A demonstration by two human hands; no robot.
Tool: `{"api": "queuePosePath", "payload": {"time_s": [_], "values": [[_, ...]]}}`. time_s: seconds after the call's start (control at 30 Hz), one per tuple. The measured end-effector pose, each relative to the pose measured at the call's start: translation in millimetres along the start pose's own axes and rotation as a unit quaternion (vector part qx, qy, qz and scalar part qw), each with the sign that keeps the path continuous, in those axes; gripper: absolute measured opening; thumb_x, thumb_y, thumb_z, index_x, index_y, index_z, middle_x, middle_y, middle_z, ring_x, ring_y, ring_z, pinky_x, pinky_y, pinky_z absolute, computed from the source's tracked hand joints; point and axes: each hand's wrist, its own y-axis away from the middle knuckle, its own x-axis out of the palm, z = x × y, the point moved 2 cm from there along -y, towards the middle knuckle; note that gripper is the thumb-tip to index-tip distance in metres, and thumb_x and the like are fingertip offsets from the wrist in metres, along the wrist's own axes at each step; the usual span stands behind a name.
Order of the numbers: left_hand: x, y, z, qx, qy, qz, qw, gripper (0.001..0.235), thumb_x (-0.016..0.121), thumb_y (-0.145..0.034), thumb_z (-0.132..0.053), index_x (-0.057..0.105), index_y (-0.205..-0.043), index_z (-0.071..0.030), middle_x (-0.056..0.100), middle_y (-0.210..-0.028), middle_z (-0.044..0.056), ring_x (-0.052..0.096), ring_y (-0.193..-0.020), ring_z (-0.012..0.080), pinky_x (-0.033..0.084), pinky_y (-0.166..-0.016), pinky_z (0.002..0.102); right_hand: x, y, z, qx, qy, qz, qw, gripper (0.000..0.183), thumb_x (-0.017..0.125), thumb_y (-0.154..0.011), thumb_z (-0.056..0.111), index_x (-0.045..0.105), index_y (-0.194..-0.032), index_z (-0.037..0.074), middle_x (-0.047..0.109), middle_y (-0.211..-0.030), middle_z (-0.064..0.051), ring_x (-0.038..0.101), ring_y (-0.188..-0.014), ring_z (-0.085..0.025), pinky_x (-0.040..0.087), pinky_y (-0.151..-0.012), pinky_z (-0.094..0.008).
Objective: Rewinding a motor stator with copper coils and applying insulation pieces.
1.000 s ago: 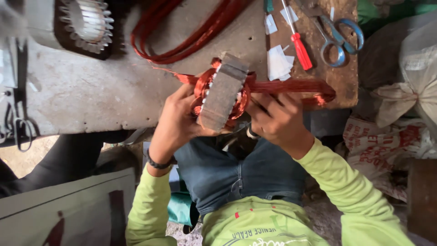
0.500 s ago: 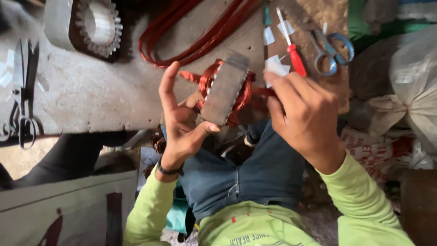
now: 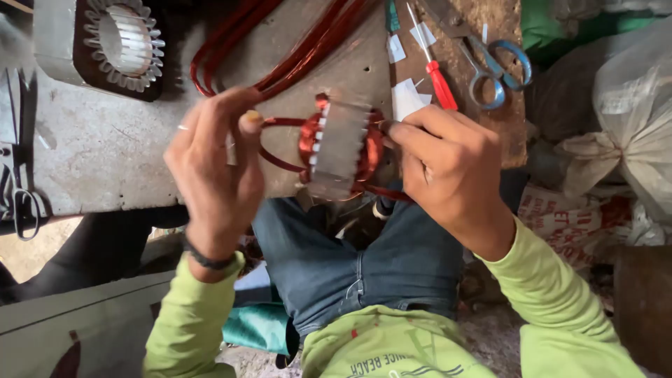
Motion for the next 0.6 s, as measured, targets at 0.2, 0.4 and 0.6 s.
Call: {"api": "queuePosePath", "payload": {"time_s": [0.2, 0.4, 0.6], "values": [[-11, -2, 9, 0.208, -0.200, 0.081, 0.954, 0.026, 0.064, -0.096, 0.000, 0.069, -0.121, -0.001, 0.069, -0.118, 0.012, 0.066, -0.111, 0.0306, 0.054, -0.095, 0.041, 4, 3, 6, -0.003, -0.016, 0.026, 1.000, 0.019, 0.069, -0.078, -0.008, 0.072, -0.095, -0.001, 0.068, -0.093, -0.012, 0.067, -0.083, -0.034, 0.052, -0.071, -0.042], [-8, -5, 17, 0.223, -0.302, 0.146, 0.916, 0.031, 0.075, -0.078, -0.017, 0.074, -0.108, -0.010, 0.070, -0.100, 0.003, 0.065, -0.098, 0.0257, 0.051, -0.084, 0.040, 16, 10, -5, 0.044, -0.087, 0.081, 0.992, 0.010, 0.077, -0.082, 0.002, 0.068, -0.084, 0.001, 0.067, -0.088, -0.012, 0.068, -0.077, -0.034, 0.050, -0.065, -0.041], [-1, 3, 17, 0.213, -0.300, 0.202, 0.908, 0.032, 0.073, -0.074, -0.008, 0.072, -0.106, -0.010, 0.071, -0.108, 0.004, 0.065, -0.103, 0.0264, 0.051, -0.089, 0.040, 18, 9, -5, 0.062, -0.122, 0.104, 0.985, 0.007, 0.078, -0.082, 0.006, 0.071, -0.085, 0.006, 0.070, -0.087, -0.007, 0.069, -0.069, -0.031, 0.051, -0.058, -0.038]]}}
